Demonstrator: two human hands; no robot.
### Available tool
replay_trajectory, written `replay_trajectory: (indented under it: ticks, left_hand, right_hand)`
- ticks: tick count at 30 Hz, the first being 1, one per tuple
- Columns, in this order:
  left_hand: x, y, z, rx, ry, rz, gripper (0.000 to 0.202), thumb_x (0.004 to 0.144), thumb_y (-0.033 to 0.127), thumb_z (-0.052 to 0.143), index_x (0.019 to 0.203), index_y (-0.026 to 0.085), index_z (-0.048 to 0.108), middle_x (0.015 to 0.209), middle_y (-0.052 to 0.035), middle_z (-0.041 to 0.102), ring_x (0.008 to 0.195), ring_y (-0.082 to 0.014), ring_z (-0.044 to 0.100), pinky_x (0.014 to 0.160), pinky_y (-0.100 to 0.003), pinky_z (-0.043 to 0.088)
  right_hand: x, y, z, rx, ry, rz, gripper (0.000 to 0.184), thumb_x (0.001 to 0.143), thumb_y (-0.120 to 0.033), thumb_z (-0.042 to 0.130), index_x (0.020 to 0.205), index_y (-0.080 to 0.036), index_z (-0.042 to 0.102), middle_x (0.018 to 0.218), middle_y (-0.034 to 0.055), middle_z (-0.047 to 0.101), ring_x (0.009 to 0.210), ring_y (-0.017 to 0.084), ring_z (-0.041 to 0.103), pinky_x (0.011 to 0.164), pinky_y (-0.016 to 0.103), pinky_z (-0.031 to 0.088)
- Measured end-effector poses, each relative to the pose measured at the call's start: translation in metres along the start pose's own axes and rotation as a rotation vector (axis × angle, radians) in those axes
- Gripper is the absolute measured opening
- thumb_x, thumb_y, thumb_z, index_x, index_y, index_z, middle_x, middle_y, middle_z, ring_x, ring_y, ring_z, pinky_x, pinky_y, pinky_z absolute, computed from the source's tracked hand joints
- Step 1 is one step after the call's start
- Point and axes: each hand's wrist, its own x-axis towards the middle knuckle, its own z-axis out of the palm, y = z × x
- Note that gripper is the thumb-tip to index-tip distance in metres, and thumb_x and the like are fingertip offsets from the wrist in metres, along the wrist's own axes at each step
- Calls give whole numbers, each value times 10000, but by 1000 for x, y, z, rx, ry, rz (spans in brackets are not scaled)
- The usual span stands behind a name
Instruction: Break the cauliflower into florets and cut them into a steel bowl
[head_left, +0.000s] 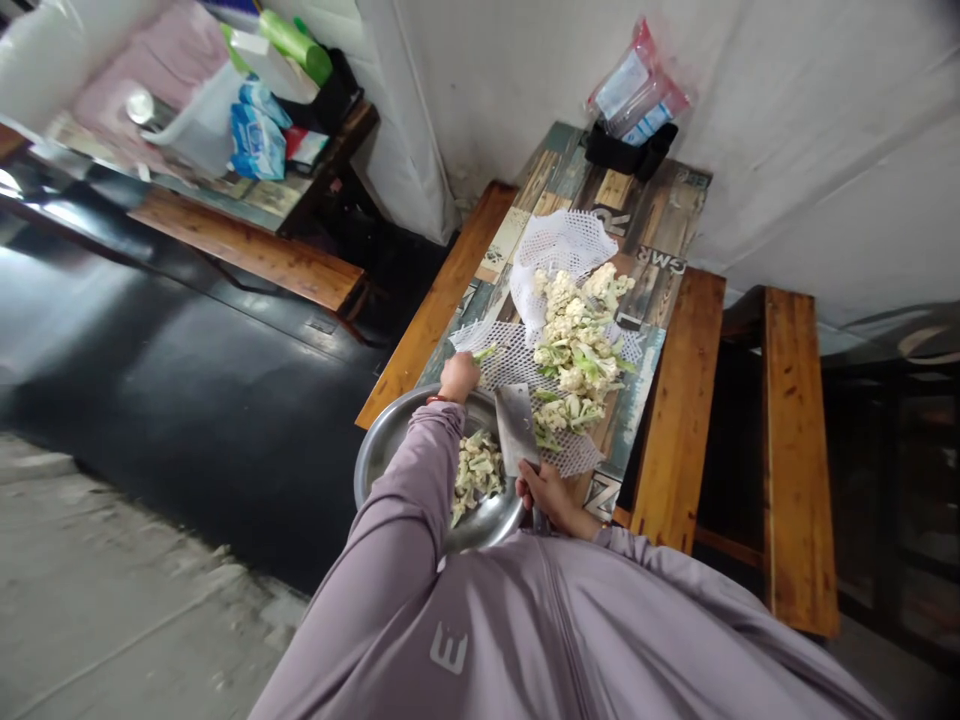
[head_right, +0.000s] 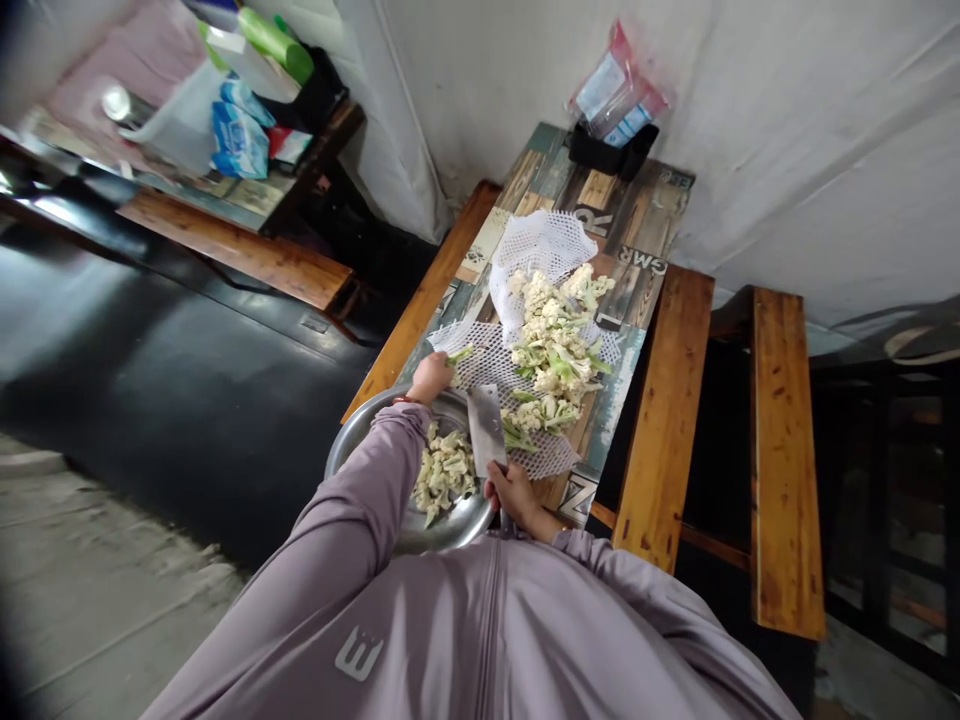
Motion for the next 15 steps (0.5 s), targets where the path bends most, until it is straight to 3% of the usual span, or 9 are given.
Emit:
replay_trajectory:
  ticks: [4,7,11,15]
  left_hand:
    - [-13,1,-22,-217,91,13,240,847,330,532,926,164,685,808,-62,688,878,-230,669,773,-324,528]
    - [-41,5,-42,-499,74,31,305,889,399,494,1014,163,641,781,-38,672,750,-170,659,689,-287,546]
    - [-105,6,-55,-1092,-107,-3,316,762,428,706,938,181,616,843,-49,694,766,-187,676,717,-334,582]
    - [-176,3,-47,-1223,-208,-29,333,728,417,758,928,181,634,850,-46,707,833,-211,696,731,-323,581]
  right_hand:
    - [0,2,-5,19,-25,-14,506,856,-652,529,603,-216,574,501,-6,591,381,105,474,409,226,362]
    - [-4,-4,-13,15,-28,-39,540,881,-656,510,581,-215,593,475,8,572,403,124,488,445,251,399]
    - [-10,-30,-31,1,70,-150,536,904,-640,505,614,-213,648,482,12,566,463,151,534,535,281,459]
    - [-15,-73,-48,-89,211,-317,470,852,-630,588,696,-200,697,578,26,641,558,174,594,610,290,490]
